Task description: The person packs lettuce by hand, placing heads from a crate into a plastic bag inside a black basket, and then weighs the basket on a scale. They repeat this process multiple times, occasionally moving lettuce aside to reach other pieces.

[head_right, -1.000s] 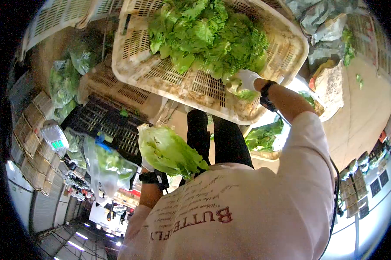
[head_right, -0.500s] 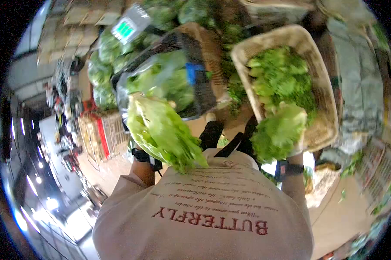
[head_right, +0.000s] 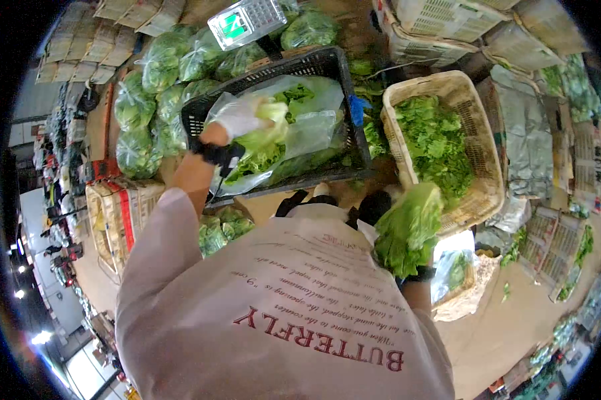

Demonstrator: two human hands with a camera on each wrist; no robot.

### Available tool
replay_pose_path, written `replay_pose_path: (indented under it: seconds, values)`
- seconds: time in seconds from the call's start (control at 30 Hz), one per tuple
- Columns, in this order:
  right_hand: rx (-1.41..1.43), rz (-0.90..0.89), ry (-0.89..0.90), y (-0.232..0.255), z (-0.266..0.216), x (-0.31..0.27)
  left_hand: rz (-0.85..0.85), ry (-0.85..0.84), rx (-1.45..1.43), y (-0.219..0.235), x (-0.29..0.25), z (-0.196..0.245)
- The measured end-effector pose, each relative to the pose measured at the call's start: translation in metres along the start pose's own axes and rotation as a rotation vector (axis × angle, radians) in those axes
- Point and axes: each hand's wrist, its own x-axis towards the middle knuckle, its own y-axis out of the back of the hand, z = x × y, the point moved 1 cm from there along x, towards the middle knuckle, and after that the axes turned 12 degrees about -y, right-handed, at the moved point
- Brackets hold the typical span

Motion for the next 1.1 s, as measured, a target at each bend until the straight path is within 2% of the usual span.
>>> replay_pose_path:
  seconds: [0.07,0.13,0.2,0.27,0.37,0.47,0.5,0.53,0.6,0.67,0.73,0.77,0.8,0.83,0.87,0.9,0.93,0.97,1.0,1.07,1.1]
  values:
    - [0.018,-0.068,-0.007,-0.030,0.004,0.009,-0.142,-0.010,0.114,-0.024,0.031,0.010]
    - [-0.003,-0.206,-0.109,-0.053,0.001,0.038,-0.234,-0.032,0.111,-0.057,0.054,0.011]
    - [-0.120,-0.445,-0.312,-0.072,-0.006,0.074,-0.071,-0.061,0.145,-0.100,0.068,0.007]
    - [-0.075,-0.758,-0.416,-0.100,-0.002,0.099,-0.053,-0.047,0.115,-0.110,0.066,0.024]
    - [-0.314,-0.596,-0.578,-0.131,0.017,0.121,-0.063,-0.073,-0.050,-0.138,0.091,0.025]
    - [-0.472,-0.511,-0.394,-0.114,0.038,0.138,0.051,-0.030,-0.189,-0.146,0.079,0.030]
    - [-0.474,-0.361,-0.370,-0.106,0.037,0.134,0.084,-0.010,-0.217,-0.144,0.075,0.030]
    - [-0.466,-0.335,-0.329,-0.101,0.035,0.130,0.111,0.003,-0.241,-0.145,0.071,0.029]
    - [-0.452,-0.284,-0.254,-0.092,0.031,0.125,0.104,-0.080,-0.167,-0.144,0.062,0.028]
    - [-0.518,-0.172,-0.328,-0.080,0.051,0.139,0.073,-0.106,-0.125,-0.134,0.057,0.039]
    - [-0.581,-0.048,-0.422,-0.081,0.067,0.148,0.077,-0.027,-0.170,-0.166,0.077,0.020]
    - [-0.468,-0.029,-0.485,-0.080,0.074,0.152,0.090,0.001,-0.212,-0.166,0.076,0.018]
    - [-0.389,-0.082,-0.453,-0.077,0.076,0.155,0.102,0.028,-0.256,-0.167,0.076,0.017]
    - [-0.308,-0.131,-0.423,-0.073,0.077,0.156,0.069,-0.050,-0.090,-0.166,0.075,0.011]
    - [-0.226,-0.181,-0.392,-0.070,0.076,0.157,0.053,-0.065,-0.081,-0.155,0.066,0.012]
    - [-0.147,-0.291,-0.415,-0.087,0.048,0.142,0.037,-0.079,-0.073,-0.139,0.054,0.018]
    - [0.040,-0.263,-0.561,-0.056,0.041,0.134,0.021,-0.093,-0.063,-0.132,0.048,0.019]
    - [-0.660,-0.095,-0.251,-0.078,0.024,0.125,0.046,-0.093,-0.061,-0.137,0.049,0.014]
    - [-1.369,0.244,-0.050,-0.101,0.007,0.115,0.001,-0.080,-0.058,-0.140,0.052,0.010]
    - [-1.307,0.293,0.009,-0.095,-0.012,0.102,-0.084,-0.061,-0.049,-0.145,0.062,0.005]
    - [-0.899,0.146,-0.077,-0.088,-0.012,0.101,-0.093,-0.073,-0.060,-0.146,0.068,0.004]
